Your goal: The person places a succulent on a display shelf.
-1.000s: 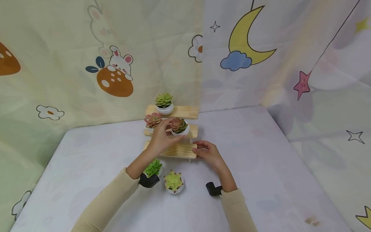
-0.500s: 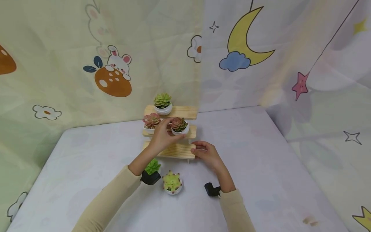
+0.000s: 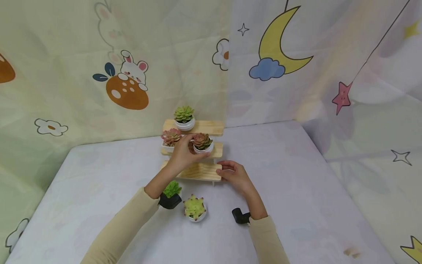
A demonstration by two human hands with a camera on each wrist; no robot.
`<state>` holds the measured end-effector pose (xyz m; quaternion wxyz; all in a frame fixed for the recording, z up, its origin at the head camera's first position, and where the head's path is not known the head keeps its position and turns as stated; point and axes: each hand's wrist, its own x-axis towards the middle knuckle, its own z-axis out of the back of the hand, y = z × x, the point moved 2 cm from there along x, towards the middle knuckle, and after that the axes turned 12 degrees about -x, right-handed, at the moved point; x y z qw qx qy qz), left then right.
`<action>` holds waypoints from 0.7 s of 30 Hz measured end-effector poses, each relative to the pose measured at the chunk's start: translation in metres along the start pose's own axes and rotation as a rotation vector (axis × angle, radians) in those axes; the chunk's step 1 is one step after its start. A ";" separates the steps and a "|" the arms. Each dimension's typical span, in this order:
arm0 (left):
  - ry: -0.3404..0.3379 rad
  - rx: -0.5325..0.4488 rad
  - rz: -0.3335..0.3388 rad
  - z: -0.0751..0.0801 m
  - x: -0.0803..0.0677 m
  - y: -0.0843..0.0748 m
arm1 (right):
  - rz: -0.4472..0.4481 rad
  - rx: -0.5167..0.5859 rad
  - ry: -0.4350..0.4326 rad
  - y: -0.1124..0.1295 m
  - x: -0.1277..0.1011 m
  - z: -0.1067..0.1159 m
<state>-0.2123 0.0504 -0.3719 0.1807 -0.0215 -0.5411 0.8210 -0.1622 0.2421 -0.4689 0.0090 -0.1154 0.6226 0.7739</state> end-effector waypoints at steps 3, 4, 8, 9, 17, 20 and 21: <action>0.003 0.008 -0.015 -0.001 0.001 0.000 | 0.004 0.001 0.001 -0.001 0.000 0.001; 0.002 0.010 -0.017 -0.001 0.001 0.000 | 0.006 0.002 0.003 -0.001 0.001 0.001; 0.000 0.011 -0.020 -0.002 0.003 0.001 | 0.006 -0.001 0.005 -0.002 0.000 0.002; 0.001 0.010 -0.019 -0.003 0.003 0.001 | 0.003 -0.001 0.004 -0.002 0.000 0.002; -0.003 -0.029 0.012 -0.002 0.002 0.004 | 0.003 0.002 0.008 -0.002 0.001 0.001; 0.001 -0.035 0.010 -0.002 0.001 0.003 | -0.003 0.005 0.003 -0.001 0.001 0.000; 0.002 -0.035 0.009 -0.002 0.001 0.003 | -0.004 0.004 0.001 -0.001 0.000 0.000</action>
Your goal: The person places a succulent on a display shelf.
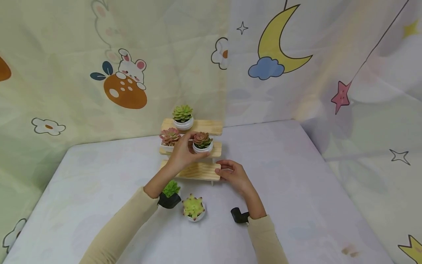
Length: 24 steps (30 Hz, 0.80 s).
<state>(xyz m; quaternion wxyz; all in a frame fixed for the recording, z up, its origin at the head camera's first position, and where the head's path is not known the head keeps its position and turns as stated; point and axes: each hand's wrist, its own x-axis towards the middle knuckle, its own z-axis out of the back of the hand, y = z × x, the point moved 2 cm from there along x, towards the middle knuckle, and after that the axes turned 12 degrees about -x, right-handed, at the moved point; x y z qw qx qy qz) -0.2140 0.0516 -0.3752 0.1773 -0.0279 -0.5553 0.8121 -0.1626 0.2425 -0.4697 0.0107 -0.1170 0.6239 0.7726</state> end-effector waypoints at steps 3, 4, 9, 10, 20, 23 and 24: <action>0.004 0.002 -0.006 0.000 0.000 0.000 | -0.002 0.005 -0.002 0.001 0.000 -0.001; 0.005 0.001 -0.007 0.000 -0.001 0.000 | -0.004 0.008 -0.002 0.001 0.000 -0.001; 0.018 -0.003 -0.004 0.000 -0.002 0.000 | -0.008 0.021 0.000 0.003 0.000 -0.002; 0.022 -0.003 -0.004 0.001 -0.003 -0.001 | -0.008 0.022 0.001 0.003 0.000 -0.002; 0.047 0.013 -0.004 0.003 -0.014 -0.001 | 0.000 0.002 0.004 0.002 -0.001 -0.002; 0.051 0.019 -0.020 0.003 -0.019 0.000 | 0.001 0.007 0.001 0.002 -0.002 -0.002; 0.051 0.024 -0.024 0.003 -0.020 0.001 | 0.000 0.008 0.001 0.003 -0.002 -0.002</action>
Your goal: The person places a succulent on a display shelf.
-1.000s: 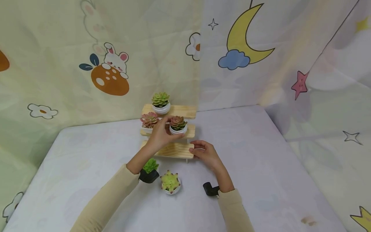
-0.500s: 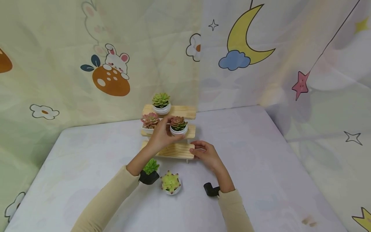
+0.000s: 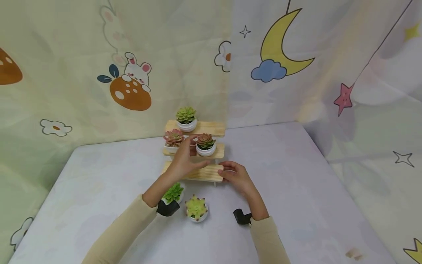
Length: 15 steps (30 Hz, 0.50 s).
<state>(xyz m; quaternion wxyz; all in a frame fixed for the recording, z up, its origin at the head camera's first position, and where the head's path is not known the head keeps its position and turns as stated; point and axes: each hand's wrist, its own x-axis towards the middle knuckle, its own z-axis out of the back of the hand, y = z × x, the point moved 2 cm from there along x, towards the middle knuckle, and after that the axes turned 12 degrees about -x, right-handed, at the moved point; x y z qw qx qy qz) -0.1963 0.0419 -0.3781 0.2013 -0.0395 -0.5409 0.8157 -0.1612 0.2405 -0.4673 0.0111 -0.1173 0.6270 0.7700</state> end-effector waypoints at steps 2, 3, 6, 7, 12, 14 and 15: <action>-0.003 0.010 -0.005 0.000 -0.003 0.001 | -0.004 0.004 -0.003 0.000 0.000 0.000; -0.001 0.013 -0.004 0.000 -0.005 0.001 | -0.006 0.004 -0.004 0.000 0.000 0.000; 0.005 -0.024 0.015 0.001 -0.011 0.001 | -0.007 0.004 -0.002 0.001 0.000 -0.001; 0.007 -0.041 0.019 0.002 -0.014 0.000 | -0.006 0.004 0.000 0.001 0.000 -0.001; 0.011 -0.090 -0.009 0.004 -0.024 -0.001 | -0.006 0.002 0.002 0.002 -0.001 -0.002; 0.005 -0.111 -0.025 0.005 -0.028 -0.002 | -0.010 0.003 0.000 0.003 -0.001 -0.002; -0.001 -0.124 -0.029 0.005 -0.030 -0.002 | -0.012 0.003 -0.002 0.003 -0.001 -0.002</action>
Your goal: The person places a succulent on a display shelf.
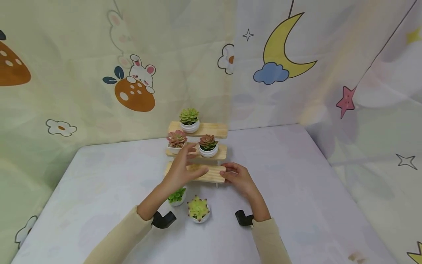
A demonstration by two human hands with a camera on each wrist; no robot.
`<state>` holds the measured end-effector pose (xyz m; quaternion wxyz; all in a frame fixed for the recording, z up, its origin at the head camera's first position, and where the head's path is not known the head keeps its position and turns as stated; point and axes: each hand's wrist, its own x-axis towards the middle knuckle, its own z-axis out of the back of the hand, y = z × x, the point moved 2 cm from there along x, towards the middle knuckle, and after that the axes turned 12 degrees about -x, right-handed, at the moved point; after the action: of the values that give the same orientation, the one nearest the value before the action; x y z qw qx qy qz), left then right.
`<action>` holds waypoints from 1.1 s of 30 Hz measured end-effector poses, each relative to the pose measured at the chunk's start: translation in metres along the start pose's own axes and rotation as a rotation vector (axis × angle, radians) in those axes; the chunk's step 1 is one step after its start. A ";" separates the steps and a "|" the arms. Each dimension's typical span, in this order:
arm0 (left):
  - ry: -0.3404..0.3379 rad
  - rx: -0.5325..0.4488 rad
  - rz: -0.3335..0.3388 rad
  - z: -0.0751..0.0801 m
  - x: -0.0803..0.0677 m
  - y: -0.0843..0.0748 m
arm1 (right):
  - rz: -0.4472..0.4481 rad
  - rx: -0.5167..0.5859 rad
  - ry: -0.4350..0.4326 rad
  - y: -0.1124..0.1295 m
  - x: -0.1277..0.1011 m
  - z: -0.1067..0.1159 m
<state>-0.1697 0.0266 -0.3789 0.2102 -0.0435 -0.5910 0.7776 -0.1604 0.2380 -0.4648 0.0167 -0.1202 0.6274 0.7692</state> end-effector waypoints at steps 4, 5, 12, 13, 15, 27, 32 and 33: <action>-0.049 -0.028 -0.008 0.003 -0.013 0.000 | -0.008 -0.010 -0.002 0.000 0.000 0.001; -0.067 -0.027 -0.010 0.005 -0.017 0.001 | -0.008 -0.015 -0.001 -0.001 0.000 0.001; -0.165 0.060 -0.061 0.016 -0.046 0.003 | 0.003 -0.014 0.007 -0.001 0.001 0.000; -0.176 0.066 -0.064 0.018 -0.050 0.004 | 0.005 -0.009 0.009 -0.001 0.001 0.000; -0.196 0.061 -0.060 0.021 -0.057 0.007 | 0.006 -0.001 0.012 -0.002 0.001 0.001; -0.283 0.111 -0.057 0.030 -0.090 0.031 | 0.009 -0.009 0.026 -0.002 0.003 0.002; -0.283 0.125 -0.031 0.031 -0.095 0.039 | 0.001 -0.011 0.025 -0.003 0.003 0.002; -0.285 0.126 -0.014 0.031 -0.097 0.041 | -0.001 -0.013 0.026 -0.003 0.003 0.001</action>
<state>-0.1029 -0.0462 -0.4256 0.1320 0.0847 -0.5652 0.8099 -0.1633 0.2395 -0.4678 0.0081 -0.1308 0.6223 0.7717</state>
